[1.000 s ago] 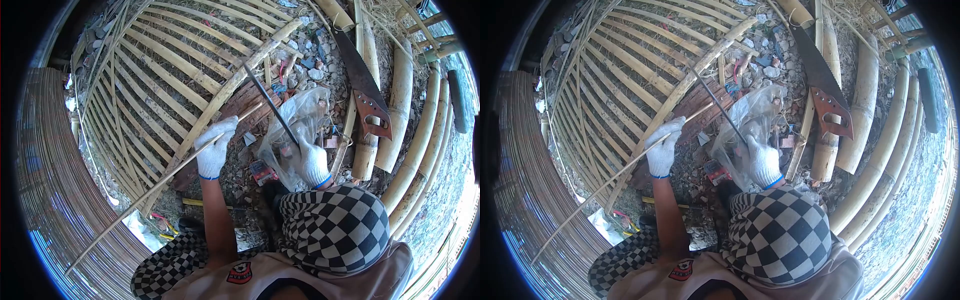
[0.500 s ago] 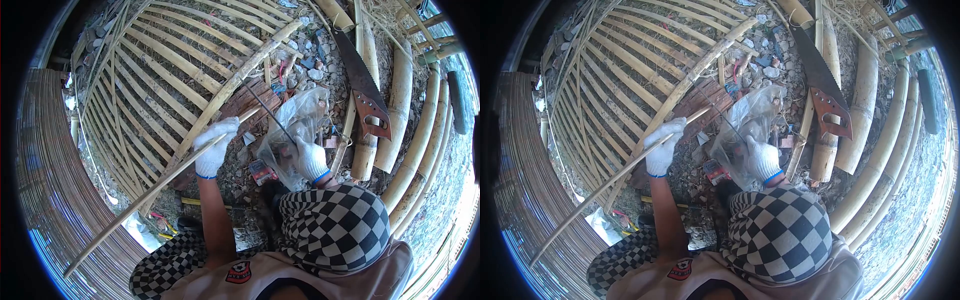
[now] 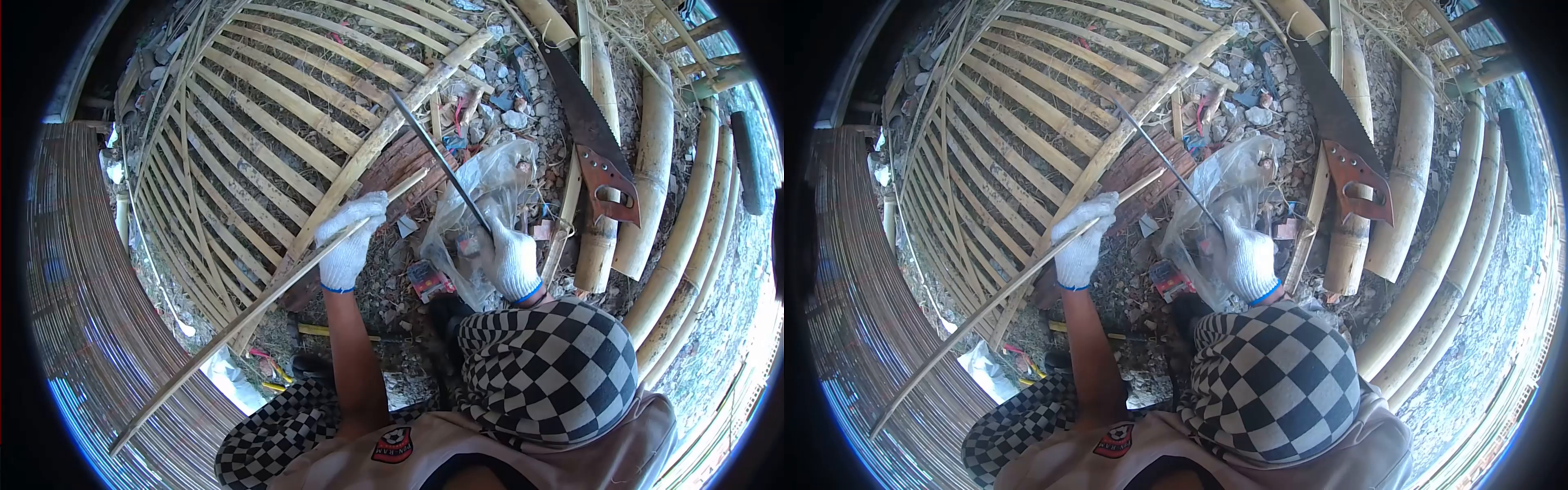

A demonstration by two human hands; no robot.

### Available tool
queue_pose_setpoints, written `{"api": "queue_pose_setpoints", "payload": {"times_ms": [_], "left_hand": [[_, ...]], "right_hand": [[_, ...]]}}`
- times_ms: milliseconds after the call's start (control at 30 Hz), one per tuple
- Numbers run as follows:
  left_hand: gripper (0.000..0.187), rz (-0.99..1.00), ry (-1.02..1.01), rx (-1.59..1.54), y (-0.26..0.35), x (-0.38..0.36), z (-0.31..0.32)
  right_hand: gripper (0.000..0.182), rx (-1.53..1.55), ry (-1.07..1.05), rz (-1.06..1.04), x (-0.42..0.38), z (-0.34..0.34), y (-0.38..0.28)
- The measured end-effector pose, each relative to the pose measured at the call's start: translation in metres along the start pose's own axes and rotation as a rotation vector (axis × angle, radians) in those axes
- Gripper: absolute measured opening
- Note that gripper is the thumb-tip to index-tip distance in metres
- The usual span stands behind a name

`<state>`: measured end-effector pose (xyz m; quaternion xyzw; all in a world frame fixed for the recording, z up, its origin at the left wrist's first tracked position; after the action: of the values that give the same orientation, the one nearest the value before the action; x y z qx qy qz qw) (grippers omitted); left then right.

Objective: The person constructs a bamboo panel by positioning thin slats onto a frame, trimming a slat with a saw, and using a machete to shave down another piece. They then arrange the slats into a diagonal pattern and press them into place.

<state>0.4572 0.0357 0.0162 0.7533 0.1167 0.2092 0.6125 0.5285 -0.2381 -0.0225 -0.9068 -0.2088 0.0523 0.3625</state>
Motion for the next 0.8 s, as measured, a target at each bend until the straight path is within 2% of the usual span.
{"api": "queue_pose_setpoints", "payload": {"times_ms": [33, 67, 167, 333, 433, 600, 700, 733, 800], "left_hand": [[0.02, -0.024, 0.025, -0.021, -0.002, 0.0, 0.0], [0.019, -0.051, 0.042, -0.026, -0.003, -0.001, 0.0], [0.018, -0.102, 0.08, -0.031, -0.005, 0.0, -0.002], [0.019, -0.111, 0.106, 0.013, -0.009, 0.003, -0.006], [0.019, -0.123, 0.108, 0.017, -0.016, 0.004, -0.01], [0.019, -0.145, 0.113, -0.074, -0.024, 0.006, -0.013], [0.019, -0.135, 0.096, -0.029, -0.022, 0.007, -0.015], [0.02, -0.129, 0.084, -0.006, -0.021, 0.008, -0.014], [0.019, -0.155, 0.12, -0.082, -0.026, 0.01, -0.014]], "right_hand": [[0.022, 0.032, 0.061, -0.027, 0.0, -0.006, -0.002], [0.02, 0.008, 0.026, -0.04, -0.001, -0.001, 0.0], [0.021, -0.176, -0.224, 0.114, -0.001, 0.031, 0.022], [0.022, -0.003, 0.008, -0.027, 0.0, -0.003, -0.002], [0.022, -0.16, -0.177, 0.091, -0.006, 0.034, 0.03], [0.02, 0.005, -0.005, 0.015, -0.001, -0.005, 0.004], [0.019, -0.102, -0.156, 0.068, -0.004, 0.019, 0.019], [0.024, -0.128, -0.229, 0.062, -0.002, 0.027, 0.024], [0.02, -0.124, -0.188, 0.033, 0.003, 0.012, 0.015]]}}
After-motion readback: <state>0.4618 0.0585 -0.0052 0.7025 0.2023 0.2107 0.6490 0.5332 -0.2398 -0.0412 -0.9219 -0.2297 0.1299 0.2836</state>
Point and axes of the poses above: each hand's wrist, its own x-axis towards the middle knuckle, its own z-axis out of the palm, y = z × x, the point moved 9 cm from there along x, towards the middle knuckle, and after that the axes turned 5 degrees about y, right-handed, at the moved point
